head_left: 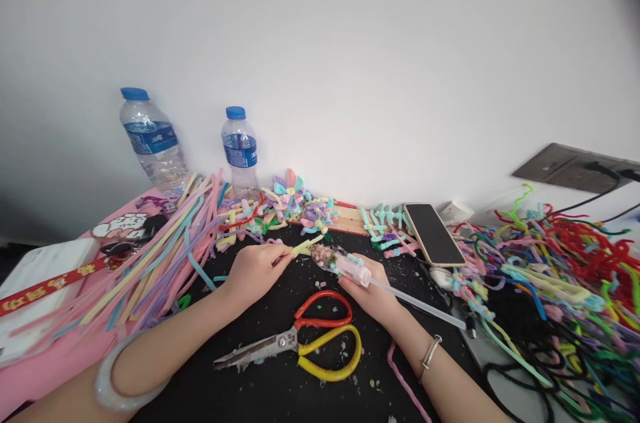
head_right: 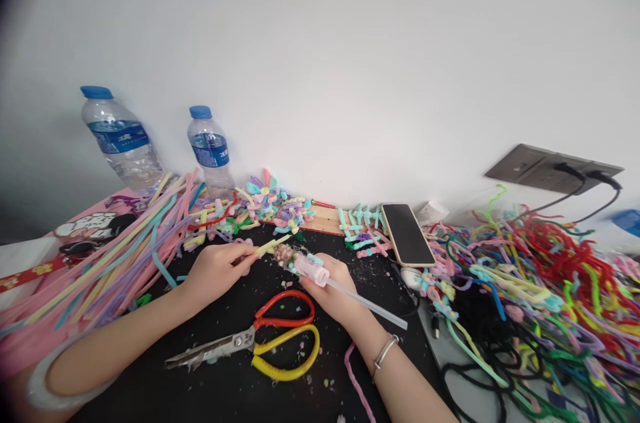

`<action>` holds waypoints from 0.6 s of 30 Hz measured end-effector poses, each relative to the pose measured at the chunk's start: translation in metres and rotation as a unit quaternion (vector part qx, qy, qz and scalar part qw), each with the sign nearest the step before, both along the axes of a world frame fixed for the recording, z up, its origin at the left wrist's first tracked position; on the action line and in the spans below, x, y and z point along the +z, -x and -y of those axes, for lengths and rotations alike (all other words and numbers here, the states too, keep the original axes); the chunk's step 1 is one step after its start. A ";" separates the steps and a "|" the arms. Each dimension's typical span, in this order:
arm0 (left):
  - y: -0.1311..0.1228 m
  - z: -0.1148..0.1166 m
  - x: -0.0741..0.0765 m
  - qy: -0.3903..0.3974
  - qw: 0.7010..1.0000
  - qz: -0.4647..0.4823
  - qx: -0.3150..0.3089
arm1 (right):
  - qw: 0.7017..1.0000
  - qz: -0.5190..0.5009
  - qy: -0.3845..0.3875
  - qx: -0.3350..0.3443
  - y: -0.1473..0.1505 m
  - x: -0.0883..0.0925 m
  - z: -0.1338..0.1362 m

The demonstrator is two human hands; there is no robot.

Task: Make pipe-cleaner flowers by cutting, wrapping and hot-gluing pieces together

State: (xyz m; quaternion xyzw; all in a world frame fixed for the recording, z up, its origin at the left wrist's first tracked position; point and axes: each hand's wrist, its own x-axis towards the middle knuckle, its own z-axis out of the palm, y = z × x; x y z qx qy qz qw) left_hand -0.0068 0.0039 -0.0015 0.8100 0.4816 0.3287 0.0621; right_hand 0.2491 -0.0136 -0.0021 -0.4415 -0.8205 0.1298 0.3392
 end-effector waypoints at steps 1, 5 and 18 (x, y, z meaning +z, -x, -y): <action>0.000 0.000 0.000 -0.002 1.000 -0.001 0.001 | 1.000 -0.002 -0.004 0.000 0.000 0.000 0.000; 0.000 -0.001 -0.001 -0.011 1.000 -0.002 -0.001 | 1.000 -0.014 -0.009 0.003 -0.001 -0.002 0.000; -0.001 -0.001 -0.002 -0.032 0.999 -0.001 -0.008 | 1.000 -0.004 -0.008 -0.003 0.001 0.000 -0.001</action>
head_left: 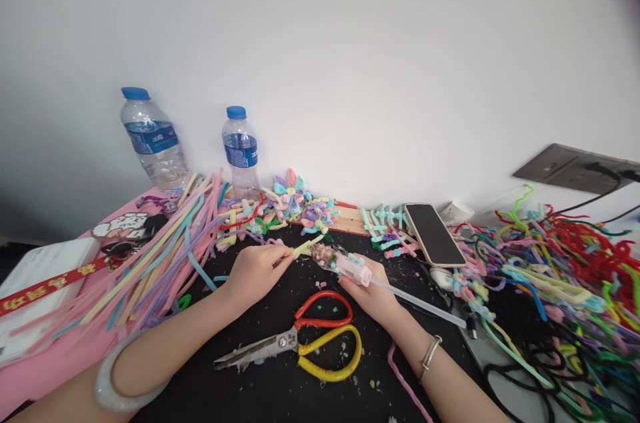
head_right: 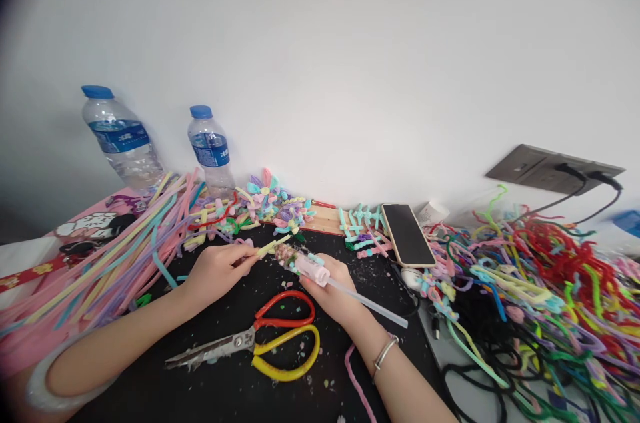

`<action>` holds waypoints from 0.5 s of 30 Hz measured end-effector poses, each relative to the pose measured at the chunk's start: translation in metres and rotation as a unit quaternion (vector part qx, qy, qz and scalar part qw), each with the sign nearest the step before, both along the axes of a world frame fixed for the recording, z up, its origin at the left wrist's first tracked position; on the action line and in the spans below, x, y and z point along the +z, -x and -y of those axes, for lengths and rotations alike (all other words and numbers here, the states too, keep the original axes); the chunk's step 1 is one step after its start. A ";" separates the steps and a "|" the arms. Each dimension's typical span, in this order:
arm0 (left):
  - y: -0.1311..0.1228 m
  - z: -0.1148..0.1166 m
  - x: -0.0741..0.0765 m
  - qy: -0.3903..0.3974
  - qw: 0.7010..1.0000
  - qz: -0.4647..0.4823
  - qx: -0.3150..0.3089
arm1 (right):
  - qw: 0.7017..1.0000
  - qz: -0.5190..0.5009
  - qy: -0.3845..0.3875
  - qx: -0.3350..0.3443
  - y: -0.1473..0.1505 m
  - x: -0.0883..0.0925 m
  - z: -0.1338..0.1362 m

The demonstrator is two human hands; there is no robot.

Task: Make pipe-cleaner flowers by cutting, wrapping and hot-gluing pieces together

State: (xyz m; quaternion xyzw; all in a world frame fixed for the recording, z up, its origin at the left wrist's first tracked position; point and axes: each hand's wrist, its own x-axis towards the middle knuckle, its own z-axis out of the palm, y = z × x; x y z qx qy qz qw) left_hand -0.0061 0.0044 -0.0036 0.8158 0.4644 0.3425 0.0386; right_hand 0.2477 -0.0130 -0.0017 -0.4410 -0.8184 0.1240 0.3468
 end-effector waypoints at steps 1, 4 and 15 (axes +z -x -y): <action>0.000 0.000 0.000 -0.002 1.000 -0.001 -0.001 | 1.000 0.000 0.001 0.000 0.000 0.000 0.000; 0.000 0.000 -0.001 -0.004 1.000 -0.001 -0.004 | 1.000 -0.002 0.001 -0.002 0.000 0.000 -0.001; 0.000 0.001 0.001 0.001 1.000 -0.001 -0.010 | 1.000 0.003 -0.010 -0.007 0.001 0.000 0.000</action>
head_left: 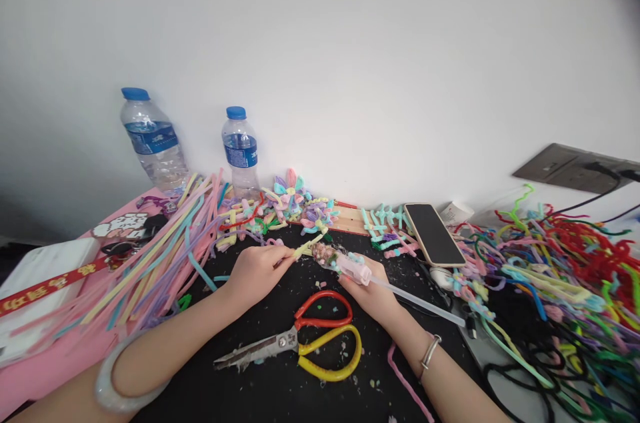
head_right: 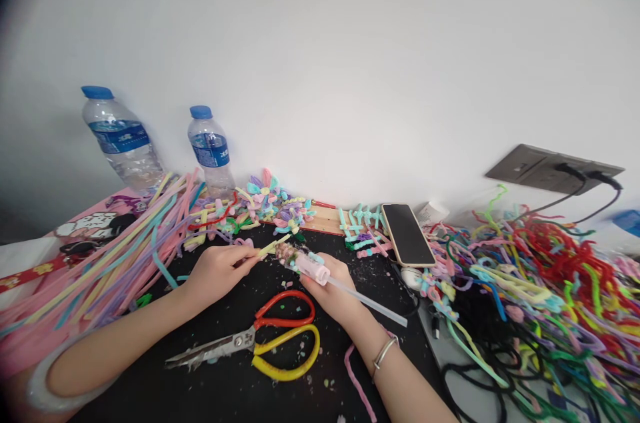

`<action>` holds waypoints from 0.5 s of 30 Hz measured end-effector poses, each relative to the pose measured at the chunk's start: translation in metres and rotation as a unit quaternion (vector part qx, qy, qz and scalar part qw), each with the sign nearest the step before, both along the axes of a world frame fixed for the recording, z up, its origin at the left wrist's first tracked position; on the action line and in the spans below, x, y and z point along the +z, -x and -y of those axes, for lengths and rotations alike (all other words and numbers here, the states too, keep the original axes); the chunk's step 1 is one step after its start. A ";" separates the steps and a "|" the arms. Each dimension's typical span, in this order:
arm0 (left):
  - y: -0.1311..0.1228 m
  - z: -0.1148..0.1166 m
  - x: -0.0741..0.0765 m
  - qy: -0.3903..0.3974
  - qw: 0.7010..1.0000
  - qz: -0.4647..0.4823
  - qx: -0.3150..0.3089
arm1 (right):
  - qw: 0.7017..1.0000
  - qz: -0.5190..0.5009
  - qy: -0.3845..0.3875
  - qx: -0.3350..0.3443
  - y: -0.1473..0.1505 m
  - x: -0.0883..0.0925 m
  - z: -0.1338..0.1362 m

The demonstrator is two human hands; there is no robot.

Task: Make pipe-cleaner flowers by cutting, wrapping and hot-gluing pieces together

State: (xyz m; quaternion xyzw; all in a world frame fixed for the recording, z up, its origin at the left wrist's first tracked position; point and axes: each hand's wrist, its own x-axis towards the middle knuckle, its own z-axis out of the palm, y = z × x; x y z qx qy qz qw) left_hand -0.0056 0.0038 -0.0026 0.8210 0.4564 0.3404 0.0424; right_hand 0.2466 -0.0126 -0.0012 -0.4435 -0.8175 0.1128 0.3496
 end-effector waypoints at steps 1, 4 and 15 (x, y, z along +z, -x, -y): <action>0.000 0.000 0.000 0.002 1.000 0.000 -0.001 | 1.000 0.001 0.002 0.000 0.000 0.000 0.000; 0.000 0.000 -0.001 0.007 1.000 0.005 -0.002 | 1.000 0.001 0.010 0.001 0.000 0.000 0.000; -0.001 0.000 -0.001 0.008 1.000 0.009 -0.001 | 1.000 0.015 -0.007 -0.004 0.001 0.001 0.000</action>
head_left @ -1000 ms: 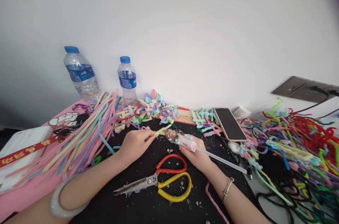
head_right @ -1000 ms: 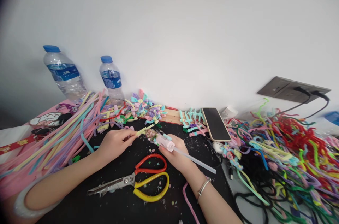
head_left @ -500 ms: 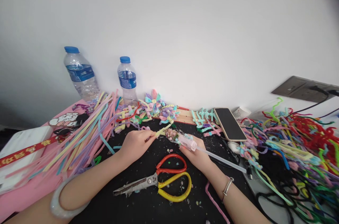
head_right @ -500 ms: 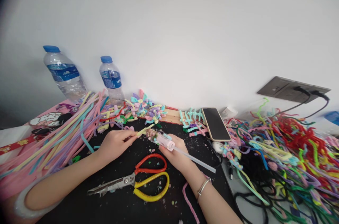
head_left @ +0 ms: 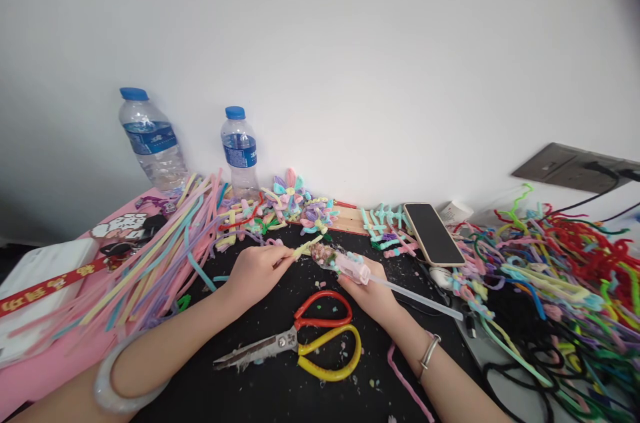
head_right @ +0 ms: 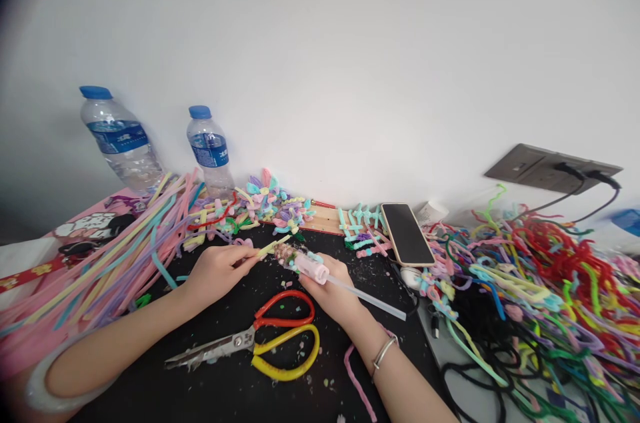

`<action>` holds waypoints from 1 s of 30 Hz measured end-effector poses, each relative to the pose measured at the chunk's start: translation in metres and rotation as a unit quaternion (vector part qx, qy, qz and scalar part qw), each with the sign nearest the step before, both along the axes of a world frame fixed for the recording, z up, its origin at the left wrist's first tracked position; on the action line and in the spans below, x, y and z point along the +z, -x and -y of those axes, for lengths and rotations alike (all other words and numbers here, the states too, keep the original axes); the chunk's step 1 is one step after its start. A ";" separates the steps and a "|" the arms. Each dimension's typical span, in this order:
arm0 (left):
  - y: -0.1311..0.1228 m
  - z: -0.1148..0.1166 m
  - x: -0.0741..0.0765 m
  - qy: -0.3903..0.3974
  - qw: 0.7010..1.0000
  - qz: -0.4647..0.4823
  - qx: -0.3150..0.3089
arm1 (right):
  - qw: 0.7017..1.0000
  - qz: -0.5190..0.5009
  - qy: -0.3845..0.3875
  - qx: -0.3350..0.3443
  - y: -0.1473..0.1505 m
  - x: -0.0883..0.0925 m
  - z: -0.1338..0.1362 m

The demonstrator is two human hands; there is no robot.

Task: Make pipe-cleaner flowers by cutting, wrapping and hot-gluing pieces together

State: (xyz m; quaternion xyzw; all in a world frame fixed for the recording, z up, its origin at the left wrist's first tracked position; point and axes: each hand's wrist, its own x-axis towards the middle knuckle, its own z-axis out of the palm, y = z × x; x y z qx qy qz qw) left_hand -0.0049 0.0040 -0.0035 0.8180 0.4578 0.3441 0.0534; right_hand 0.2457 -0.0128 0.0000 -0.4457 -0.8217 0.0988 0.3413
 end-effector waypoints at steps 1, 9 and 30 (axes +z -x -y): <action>0.000 0.000 0.000 0.000 1.000 0.000 -0.001 | 1.000 0.000 -0.001 -0.001 0.000 0.000 0.000; 0.000 0.001 0.000 -0.010 1.000 -0.002 0.003 | 1.000 -0.012 -0.024 0.004 0.001 0.001 0.000; 0.001 0.000 0.001 -0.016 1.000 0.005 0.006 | 0.999 -0.012 -0.023 -0.034 -0.005 -0.004 -0.002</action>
